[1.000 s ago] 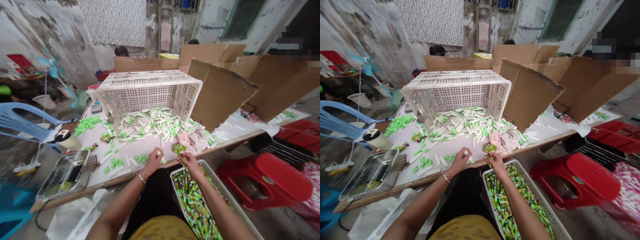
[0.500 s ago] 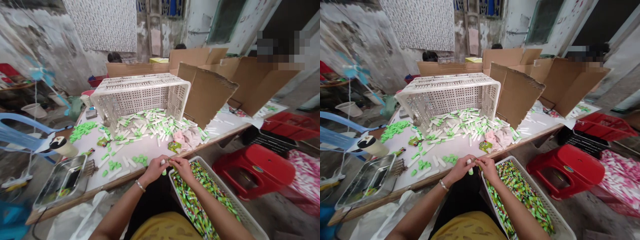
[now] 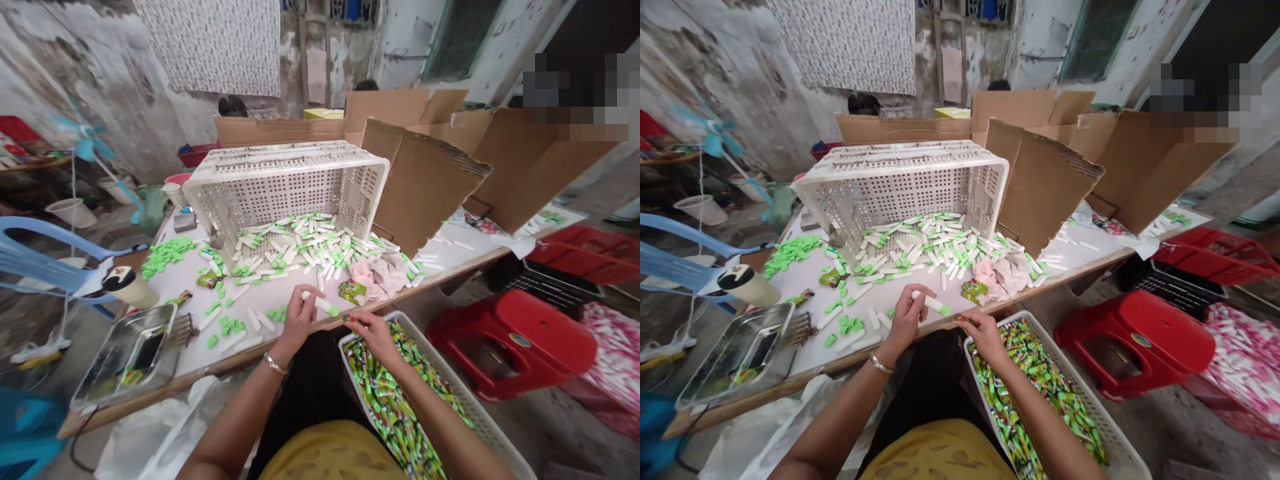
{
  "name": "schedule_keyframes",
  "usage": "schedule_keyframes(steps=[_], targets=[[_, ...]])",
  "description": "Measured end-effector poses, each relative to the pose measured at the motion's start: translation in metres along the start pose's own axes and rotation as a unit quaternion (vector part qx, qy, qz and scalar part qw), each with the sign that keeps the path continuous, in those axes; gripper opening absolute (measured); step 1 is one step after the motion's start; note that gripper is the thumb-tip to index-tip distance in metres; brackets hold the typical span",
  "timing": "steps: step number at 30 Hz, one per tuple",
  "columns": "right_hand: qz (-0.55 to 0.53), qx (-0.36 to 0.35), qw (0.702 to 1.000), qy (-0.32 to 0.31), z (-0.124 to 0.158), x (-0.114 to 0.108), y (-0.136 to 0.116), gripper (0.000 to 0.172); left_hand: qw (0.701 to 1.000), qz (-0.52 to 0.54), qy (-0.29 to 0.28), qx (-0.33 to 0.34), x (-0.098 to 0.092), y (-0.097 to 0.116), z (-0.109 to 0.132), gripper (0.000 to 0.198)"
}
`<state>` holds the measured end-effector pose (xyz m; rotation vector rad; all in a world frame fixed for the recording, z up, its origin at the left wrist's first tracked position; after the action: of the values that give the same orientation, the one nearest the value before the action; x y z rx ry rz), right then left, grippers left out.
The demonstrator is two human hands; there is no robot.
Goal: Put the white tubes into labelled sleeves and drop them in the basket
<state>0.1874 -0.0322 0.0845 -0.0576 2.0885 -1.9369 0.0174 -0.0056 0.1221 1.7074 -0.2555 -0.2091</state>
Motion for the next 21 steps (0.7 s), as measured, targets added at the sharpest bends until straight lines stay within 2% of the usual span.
schedule_keyframes(steps=[3,7,11,13,17,19,21], targets=[[0.004,0.009,1.0,-0.012,-0.002,0.002,-0.003,0.015,0.999,0.036,-0.007,0.029,0.002,0.015,-0.002,0.023],[-0.032,0.03,0.998,-0.05,-0.003,0.008,-0.006,0.016,0.998,0.041,-0.012,0.036,0.004,0.02,-0.004,0.023],[-0.066,0.033,0.995,-0.067,-0.002,0.01,-0.007,0.02,0.999,-0.033,-0.01,0.024,-0.001,0.02,-0.006,0.021],[-0.073,0.041,0.995,-0.058,-0.001,0.008,-0.006,0.021,0.992,-0.104,-0.068,0.003,0.007,0.019,-0.007,0.02],[-0.071,0.042,0.995,-0.058,0.0,0.006,-0.011,0.021,0.955,-0.186,-0.231,0.001,0.037,0.02,-0.001,0.021],[-0.078,0.043,0.994,-0.056,0.0,0.006,-0.012,0.02,0.942,-0.199,-0.268,0.021,0.048,0.024,0.002,0.021],[-0.082,0.045,0.994,-0.058,0.001,0.006,-0.012,0.02,0.936,-0.213,-0.277,0.03,0.052,0.026,0.004,0.021]])
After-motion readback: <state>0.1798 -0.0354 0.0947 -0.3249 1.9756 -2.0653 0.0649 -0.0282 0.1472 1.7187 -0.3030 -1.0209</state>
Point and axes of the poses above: each hand's wrist, its own z-axis away from the middle knuckle, its own x-axis out of the palm, y = z × x, the point moved 8 cm from there along -z, towards the middle knuckle, and after that the axes turned 12 degrees about -y, right-handed, at the moved point
